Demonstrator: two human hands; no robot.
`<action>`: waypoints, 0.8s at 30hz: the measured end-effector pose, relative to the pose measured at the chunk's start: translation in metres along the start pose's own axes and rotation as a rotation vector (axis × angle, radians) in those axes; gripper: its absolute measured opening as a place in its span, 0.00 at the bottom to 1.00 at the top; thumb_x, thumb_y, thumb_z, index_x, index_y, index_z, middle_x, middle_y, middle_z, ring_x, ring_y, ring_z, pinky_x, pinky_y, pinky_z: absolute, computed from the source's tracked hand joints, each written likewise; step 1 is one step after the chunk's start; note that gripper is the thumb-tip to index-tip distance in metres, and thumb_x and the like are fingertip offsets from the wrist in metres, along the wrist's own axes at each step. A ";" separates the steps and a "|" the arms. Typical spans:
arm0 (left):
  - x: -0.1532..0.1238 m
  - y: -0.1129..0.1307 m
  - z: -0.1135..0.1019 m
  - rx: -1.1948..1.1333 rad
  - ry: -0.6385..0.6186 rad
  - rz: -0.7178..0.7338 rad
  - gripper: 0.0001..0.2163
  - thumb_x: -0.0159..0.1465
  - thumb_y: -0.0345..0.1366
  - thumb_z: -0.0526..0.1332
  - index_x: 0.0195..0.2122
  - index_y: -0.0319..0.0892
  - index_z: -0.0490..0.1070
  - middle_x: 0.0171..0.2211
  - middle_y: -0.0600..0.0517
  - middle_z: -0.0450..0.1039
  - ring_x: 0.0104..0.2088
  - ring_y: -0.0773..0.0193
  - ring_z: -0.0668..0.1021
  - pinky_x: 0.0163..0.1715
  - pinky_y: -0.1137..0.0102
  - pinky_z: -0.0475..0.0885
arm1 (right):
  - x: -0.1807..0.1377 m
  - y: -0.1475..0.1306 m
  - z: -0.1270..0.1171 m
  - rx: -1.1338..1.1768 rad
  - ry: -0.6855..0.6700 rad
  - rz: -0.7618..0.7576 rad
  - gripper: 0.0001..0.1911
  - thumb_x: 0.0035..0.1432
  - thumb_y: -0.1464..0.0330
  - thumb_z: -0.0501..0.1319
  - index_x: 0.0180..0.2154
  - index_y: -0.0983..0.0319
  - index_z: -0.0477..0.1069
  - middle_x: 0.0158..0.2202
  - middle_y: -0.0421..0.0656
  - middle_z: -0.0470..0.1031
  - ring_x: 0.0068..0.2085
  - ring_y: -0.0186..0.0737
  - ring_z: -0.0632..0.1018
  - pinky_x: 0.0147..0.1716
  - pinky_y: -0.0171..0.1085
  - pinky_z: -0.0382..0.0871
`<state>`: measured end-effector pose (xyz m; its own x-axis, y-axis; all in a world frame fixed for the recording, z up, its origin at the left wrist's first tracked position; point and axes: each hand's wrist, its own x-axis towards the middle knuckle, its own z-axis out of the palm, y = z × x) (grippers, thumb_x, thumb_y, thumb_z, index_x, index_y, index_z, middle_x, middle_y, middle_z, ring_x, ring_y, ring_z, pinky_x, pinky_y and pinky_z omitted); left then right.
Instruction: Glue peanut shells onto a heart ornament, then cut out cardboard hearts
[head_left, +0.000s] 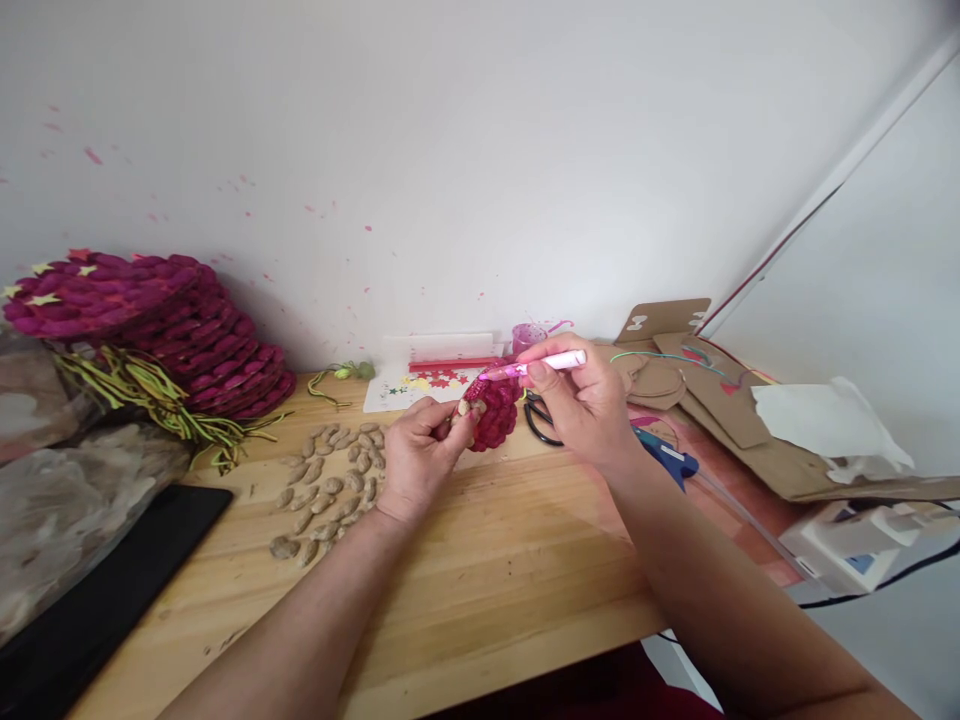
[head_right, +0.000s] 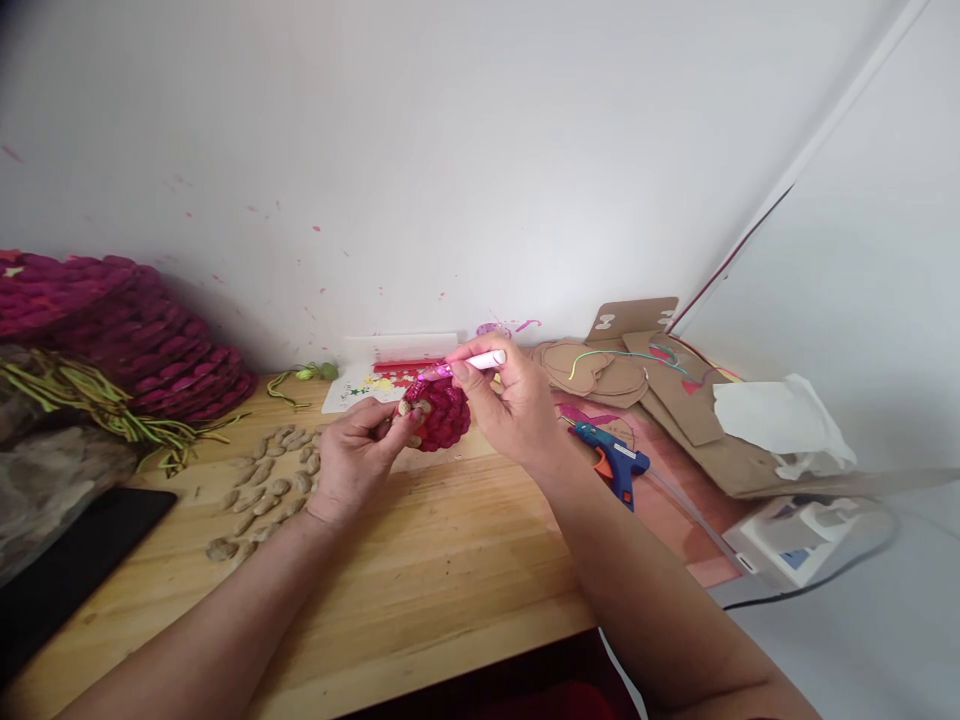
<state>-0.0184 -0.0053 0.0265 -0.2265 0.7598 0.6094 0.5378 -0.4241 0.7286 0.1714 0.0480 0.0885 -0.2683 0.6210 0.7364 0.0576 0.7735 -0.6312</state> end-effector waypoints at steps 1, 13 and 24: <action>0.000 0.000 0.000 -0.011 -0.006 -0.010 0.16 0.63 0.37 0.64 0.18 0.42 0.68 0.19 0.57 0.56 0.23 0.68 0.61 0.25 0.72 0.60 | 0.000 0.000 0.000 -0.010 -0.002 -0.007 0.06 0.69 0.63 0.62 0.43 0.58 0.73 0.33 0.39 0.76 0.33 0.34 0.77 0.32 0.35 0.72; 0.004 0.001 0.000 -0.253 -0.090 -0.286 0.14 0.60 0.43 0.67 0.21 0.42 0.72 0.17 0.57 0.59 0.21 0.69 0.61 0.21 0.72 0.57 | -0.001 0.003 0.000 -0.106 -0.006 0.014 0.09 0.68 0.60 0.62 0.43 0.58 0.74 0.33 0.40 0.76 0.31 0.35 0.75 0.32 0.37 0.70; 0.001 -0.011 0.008 -0.552 -0.172 -0.587 0.19 0.56 0.51 0.71 0.23 0.40 0.72 0.16 0.57 0.63 0.19 0.71 0.62 0.21 0.72 0.57 | -0.001 0.004 0.005 -0.086 0.004 0.026 0.07 0.67 0.63 0.63 0.42 0.59 0.75 0.34 0.40 0.79 0.33 0.35 0.76 0.33 0.36 0.71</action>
<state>-0.0184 0.0036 0.0166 -0.1949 0.9791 0.0583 -0.1163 -0.0820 0.9898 0.1668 0.0497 0.0839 -0.2620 0.6413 0.7211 0.1473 0.7651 -0.6269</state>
